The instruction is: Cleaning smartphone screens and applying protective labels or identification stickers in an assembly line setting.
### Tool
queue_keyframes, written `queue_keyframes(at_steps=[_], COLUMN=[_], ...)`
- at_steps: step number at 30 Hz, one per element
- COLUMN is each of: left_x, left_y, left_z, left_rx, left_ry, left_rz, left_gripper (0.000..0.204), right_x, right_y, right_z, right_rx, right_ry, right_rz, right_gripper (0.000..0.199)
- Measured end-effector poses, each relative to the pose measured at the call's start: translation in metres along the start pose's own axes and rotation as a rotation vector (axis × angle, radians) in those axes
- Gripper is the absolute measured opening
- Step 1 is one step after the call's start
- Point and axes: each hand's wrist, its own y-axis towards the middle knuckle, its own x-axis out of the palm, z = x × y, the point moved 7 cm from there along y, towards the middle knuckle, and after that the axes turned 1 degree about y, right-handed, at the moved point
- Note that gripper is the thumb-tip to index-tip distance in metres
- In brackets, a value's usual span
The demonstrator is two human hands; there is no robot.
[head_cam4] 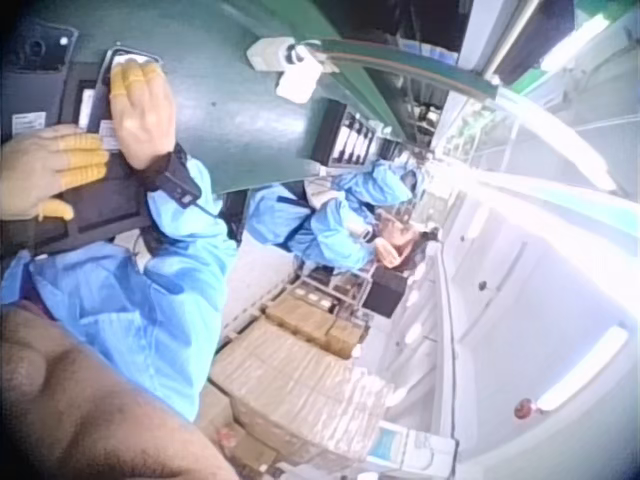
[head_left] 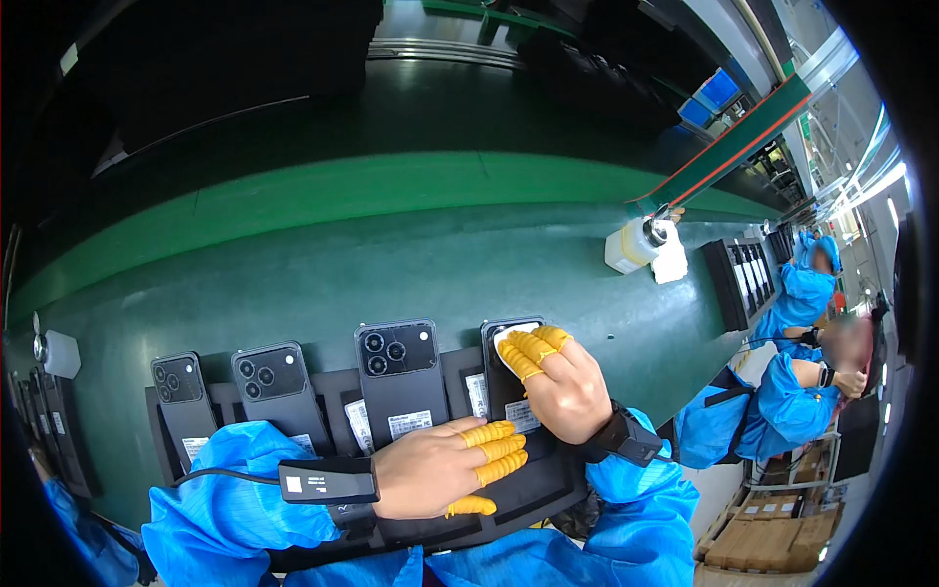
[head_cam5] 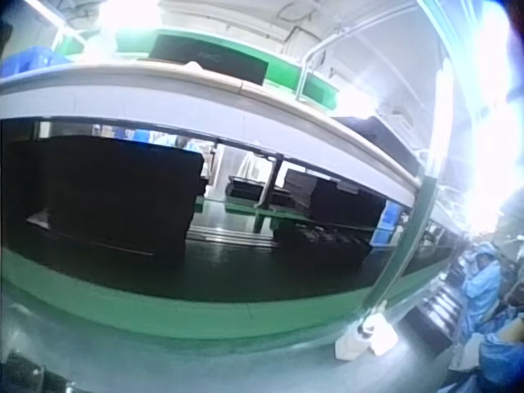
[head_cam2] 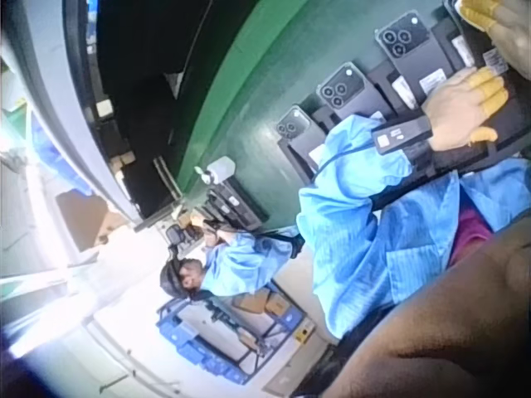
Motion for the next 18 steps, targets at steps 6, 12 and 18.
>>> queue_keyframes(at_steps=[6,12,18], left_x=[-0.002,0.000,0.004], left_y=[-0.002,0.000,0.001], left_z=[0.000,0.000,0.001], left_rx=[0.010,0.024,0.026], left_ry=[-0.004,0.044,0.033], left_rz=[0.055,0.059,0.111], left_gripper=[0.060,0.060,0.057], right_x=[-0.002,0.003,-0.001], right_y=[0.001,0.008,-0.005], right_z=[-0.004,0.001,-0.010], right_rx=[0.011,-0.019,0.002], right_ry=[0.052,0.022,0.003], right_rz=[-0.002,-0.021,-0.014], right_gripper=[0.045,0.040,0.039])
